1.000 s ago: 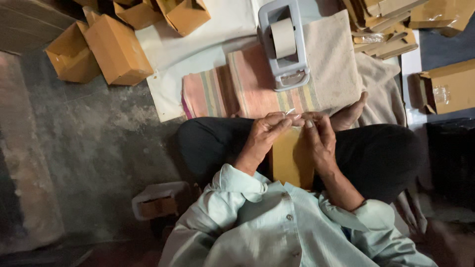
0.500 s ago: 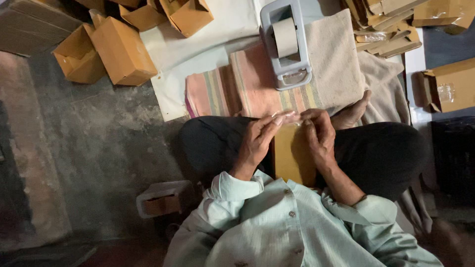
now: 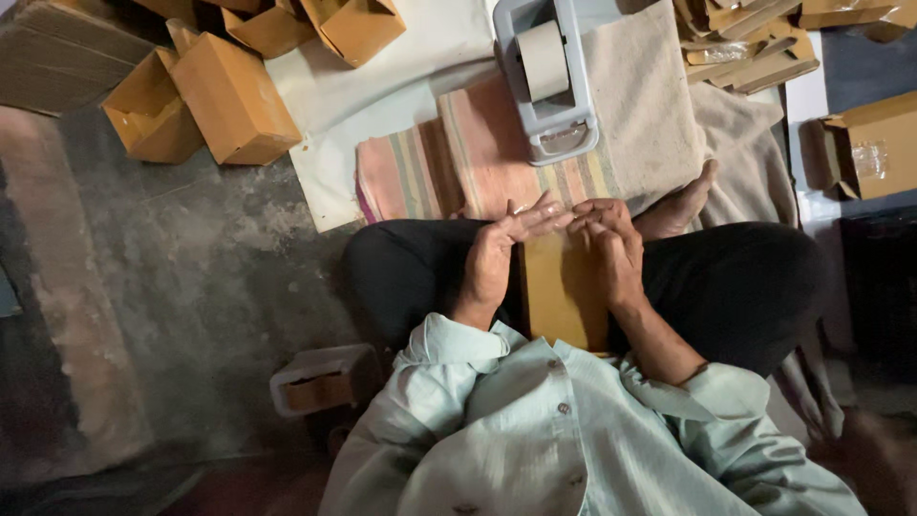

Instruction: The person sits cross-legged on the floor and repeatedly tapes small cardboard boxes using a handheld tape dispenser. They pick up each box, apply tape to the seam, and place the sealed box into a growing stack to the right.

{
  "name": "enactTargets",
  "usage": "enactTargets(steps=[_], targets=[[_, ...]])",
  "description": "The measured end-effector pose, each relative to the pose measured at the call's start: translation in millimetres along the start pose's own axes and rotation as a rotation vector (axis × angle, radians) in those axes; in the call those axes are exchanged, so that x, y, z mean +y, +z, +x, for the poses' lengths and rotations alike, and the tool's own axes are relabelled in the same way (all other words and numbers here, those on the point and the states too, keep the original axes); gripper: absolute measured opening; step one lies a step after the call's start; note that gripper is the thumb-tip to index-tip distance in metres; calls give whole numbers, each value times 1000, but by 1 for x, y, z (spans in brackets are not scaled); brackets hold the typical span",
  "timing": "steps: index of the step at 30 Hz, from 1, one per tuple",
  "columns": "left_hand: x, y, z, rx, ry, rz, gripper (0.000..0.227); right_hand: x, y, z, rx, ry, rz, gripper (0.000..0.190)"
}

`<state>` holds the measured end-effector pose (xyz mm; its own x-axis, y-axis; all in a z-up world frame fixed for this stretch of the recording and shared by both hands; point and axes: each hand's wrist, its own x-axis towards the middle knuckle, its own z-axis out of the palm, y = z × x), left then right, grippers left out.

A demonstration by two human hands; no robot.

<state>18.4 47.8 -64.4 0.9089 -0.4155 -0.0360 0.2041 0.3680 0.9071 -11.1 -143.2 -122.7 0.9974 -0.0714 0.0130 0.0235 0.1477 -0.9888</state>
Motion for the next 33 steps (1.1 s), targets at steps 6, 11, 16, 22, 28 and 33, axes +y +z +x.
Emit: enactTargets(steps=[6, 11, 16, 22, 28, 33], targets=[[10, 15, -3, -19, -11, 652, 61, -7, -3, 2, -49, -67, -63, 35], [22, 25, 0, -57, 82, 732, 59, -11, 1, 0, -15, 59, 19, 19], [24, 23, 8, 21, 13, 689, 39, -18, 2, 0, -39, 144, 121, 11], [26, 21, 23, 112, 15, 698, 36, -23, 3, -3, -36, -27, -59, 9], [26, 29, 27, 115, 57, 682, 34, -26, 9, -9, 91, -35, -72, 15], [24, 31, 25, 141, 88, 858, 28, -33, 10, -14, 119, 45, 64, 12]])
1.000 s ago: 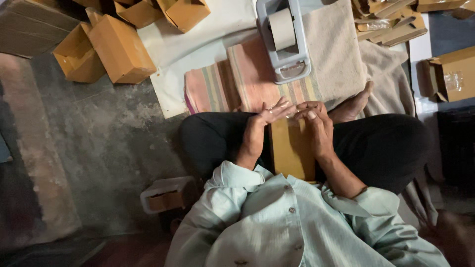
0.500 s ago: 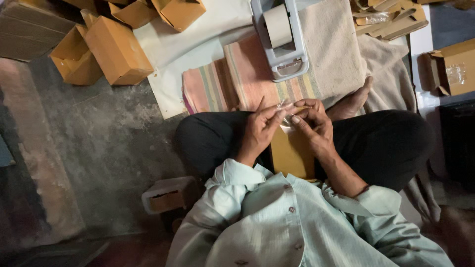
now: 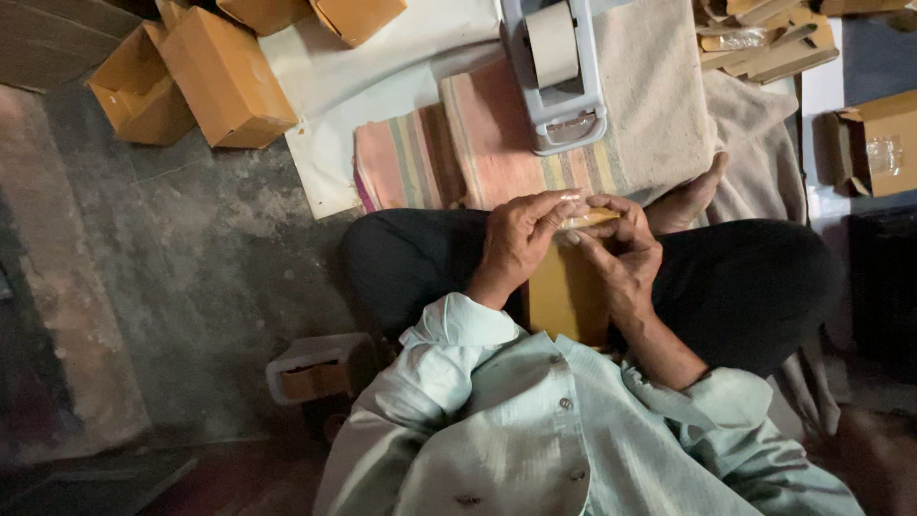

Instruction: The person sits cross-legged on the floor and repeatedly tapes small cardboard boxes using a handheld tape dispenser. They pick up each box, apply tape to the seam, and place the sealed box into a growing stack to the right.

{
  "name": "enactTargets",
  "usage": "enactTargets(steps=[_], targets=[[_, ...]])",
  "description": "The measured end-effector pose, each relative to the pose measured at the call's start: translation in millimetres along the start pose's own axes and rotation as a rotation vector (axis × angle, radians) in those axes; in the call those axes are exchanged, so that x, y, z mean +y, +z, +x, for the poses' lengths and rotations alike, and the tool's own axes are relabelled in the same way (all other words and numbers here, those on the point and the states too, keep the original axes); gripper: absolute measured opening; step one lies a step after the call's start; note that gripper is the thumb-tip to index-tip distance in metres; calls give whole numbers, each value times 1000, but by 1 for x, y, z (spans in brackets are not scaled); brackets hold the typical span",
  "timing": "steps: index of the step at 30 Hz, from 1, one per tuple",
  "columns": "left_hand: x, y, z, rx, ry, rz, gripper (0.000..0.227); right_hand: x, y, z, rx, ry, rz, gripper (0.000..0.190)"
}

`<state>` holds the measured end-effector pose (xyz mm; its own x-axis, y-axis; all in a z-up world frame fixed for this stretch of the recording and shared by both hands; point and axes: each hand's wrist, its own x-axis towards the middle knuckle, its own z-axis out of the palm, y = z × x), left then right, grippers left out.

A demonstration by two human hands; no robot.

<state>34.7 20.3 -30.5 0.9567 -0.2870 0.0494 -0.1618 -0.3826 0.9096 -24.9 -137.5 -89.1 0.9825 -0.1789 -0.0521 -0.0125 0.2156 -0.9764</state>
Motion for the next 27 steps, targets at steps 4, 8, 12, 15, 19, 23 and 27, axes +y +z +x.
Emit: enactTargets(steps=[4, 8, 12, 15, 19, 23, 27], targets=[[5, 4, -3, 38, 55, -37, 23, -5, 3, -2, 70, -83, -228, 15], [12, 12, -14, 96, 96, 72, 21, -8, 7, -12, 177, -101, -390, 23], [18, 13, -19, 127, 47, -31, 24, -9, 10, -19, 234, -26, -440, 66], [22, 11, -23, 151, 87, 34, 23, -7, 9, -18, 249, -217, -644, 77], [28, 9, -28, 149, 11, -31, 25, -3, 4, -12, 65, 1, -222, 63], [32, 4, -31, 142, 43, -9, 23, -2, 1, -5, -60, 273, -94, 37], [32, -4, -27, 83, -86, -158, 23, -5, 2, -9, -79, 346, 87, 25]])
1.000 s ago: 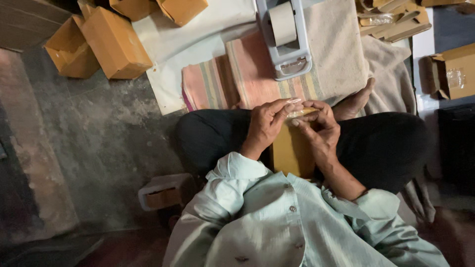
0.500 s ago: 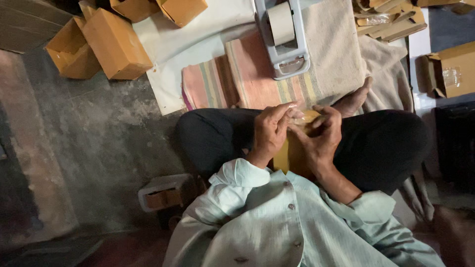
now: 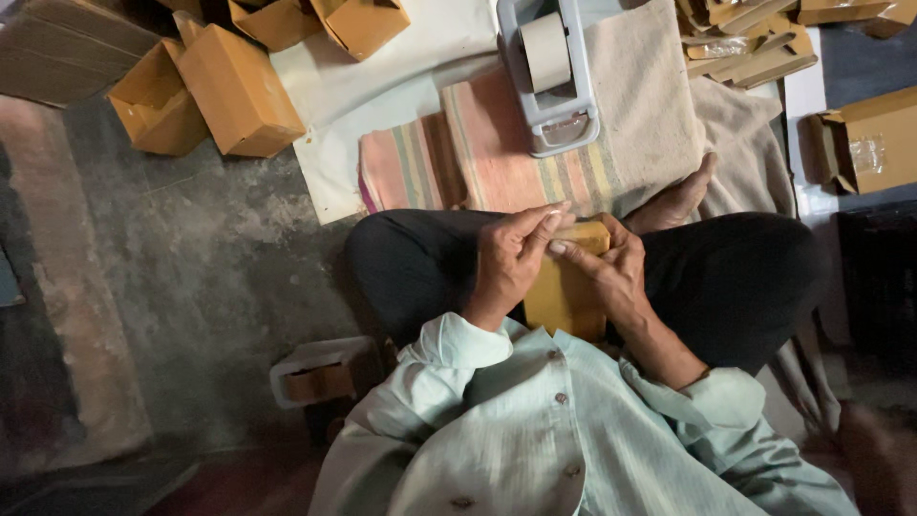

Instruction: The person sits cross-legged on the floor and repeatedly tapes small cardboard boxes using a handheld tape dispenser. They pick up each box, apply tape to the seam, and place the sealed box into a growing stack to the right.

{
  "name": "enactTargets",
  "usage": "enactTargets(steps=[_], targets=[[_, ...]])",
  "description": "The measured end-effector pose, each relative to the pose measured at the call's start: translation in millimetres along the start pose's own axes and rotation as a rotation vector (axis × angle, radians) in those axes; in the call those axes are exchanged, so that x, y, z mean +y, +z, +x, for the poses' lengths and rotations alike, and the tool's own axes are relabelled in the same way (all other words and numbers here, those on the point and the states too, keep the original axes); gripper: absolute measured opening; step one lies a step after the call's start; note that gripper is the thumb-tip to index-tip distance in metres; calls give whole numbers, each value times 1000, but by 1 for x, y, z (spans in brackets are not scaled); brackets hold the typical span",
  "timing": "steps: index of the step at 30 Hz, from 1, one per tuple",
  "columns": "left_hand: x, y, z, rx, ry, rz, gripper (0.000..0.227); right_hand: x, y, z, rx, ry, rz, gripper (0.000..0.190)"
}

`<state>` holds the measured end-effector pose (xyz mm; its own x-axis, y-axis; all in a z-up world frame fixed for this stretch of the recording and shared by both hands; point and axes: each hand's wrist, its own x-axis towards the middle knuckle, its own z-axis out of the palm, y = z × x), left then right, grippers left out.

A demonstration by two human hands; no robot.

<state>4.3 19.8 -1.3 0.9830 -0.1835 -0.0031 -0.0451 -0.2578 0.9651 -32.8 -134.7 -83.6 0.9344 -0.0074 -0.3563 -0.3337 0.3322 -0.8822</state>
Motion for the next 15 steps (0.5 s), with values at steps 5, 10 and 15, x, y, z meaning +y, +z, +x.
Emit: enactTargets(steps=[5, 10, 15], targets=[[-18, -12, 11, -135, 145, 31, 29, 1, -8, -8, -25, -83, -15, 23], [-49, -7, 2, -240, -529, -475, 36, 8, -15, -12, -92, -112, -32, 31], [-57, -18, -15, -239, -577, -479, 44, 12, -12, -22, -188, -159, -65, 35]])
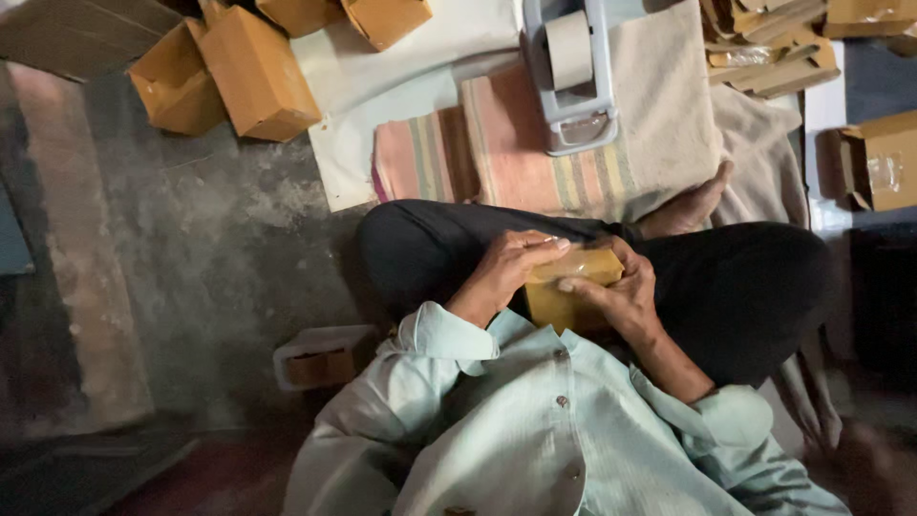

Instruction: The person sits cross-legged on the floor and repeatedly tapes small cardboard boxes using a handheld tape dispenser. They pick up each box, apply tape to the seam, and place the sealed box into a growing stack to the right.

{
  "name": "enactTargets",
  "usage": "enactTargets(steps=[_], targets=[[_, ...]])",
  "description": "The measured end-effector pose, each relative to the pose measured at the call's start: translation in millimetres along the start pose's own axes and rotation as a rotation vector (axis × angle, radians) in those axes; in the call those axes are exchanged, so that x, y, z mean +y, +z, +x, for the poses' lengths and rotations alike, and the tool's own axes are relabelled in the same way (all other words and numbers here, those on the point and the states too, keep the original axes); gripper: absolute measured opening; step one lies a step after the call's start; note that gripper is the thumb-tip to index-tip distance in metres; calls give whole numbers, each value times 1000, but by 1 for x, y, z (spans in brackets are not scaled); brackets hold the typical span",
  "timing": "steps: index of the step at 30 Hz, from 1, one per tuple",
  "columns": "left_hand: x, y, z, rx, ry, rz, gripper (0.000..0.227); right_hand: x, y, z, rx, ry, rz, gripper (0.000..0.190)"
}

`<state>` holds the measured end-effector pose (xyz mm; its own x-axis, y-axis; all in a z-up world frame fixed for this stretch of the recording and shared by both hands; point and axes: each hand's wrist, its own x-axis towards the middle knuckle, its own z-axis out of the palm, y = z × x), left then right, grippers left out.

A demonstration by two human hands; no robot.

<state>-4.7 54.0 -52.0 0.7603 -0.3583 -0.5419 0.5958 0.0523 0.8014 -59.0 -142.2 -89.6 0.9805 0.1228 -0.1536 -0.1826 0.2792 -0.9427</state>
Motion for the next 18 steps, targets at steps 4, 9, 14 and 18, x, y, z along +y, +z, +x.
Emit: enactTargets(steps=[4, 9, 14, 18], targets=[[25, 4, -14, 307, 355, 793, 61, 6, 1, 0, -48, 102, -109, 43], [39, 26, -39, 138, 850, 1447, 47, 28, -2, 3, -86, 94, -71, 48], [28, 37, -14, 135, 596, 1560, 45, 35, 1, 9, -90, 92, -47, 50], [19, 25, -11, 160, 601, 1457, 47, 32, 4, 2, -171, 33, -234, 40]])
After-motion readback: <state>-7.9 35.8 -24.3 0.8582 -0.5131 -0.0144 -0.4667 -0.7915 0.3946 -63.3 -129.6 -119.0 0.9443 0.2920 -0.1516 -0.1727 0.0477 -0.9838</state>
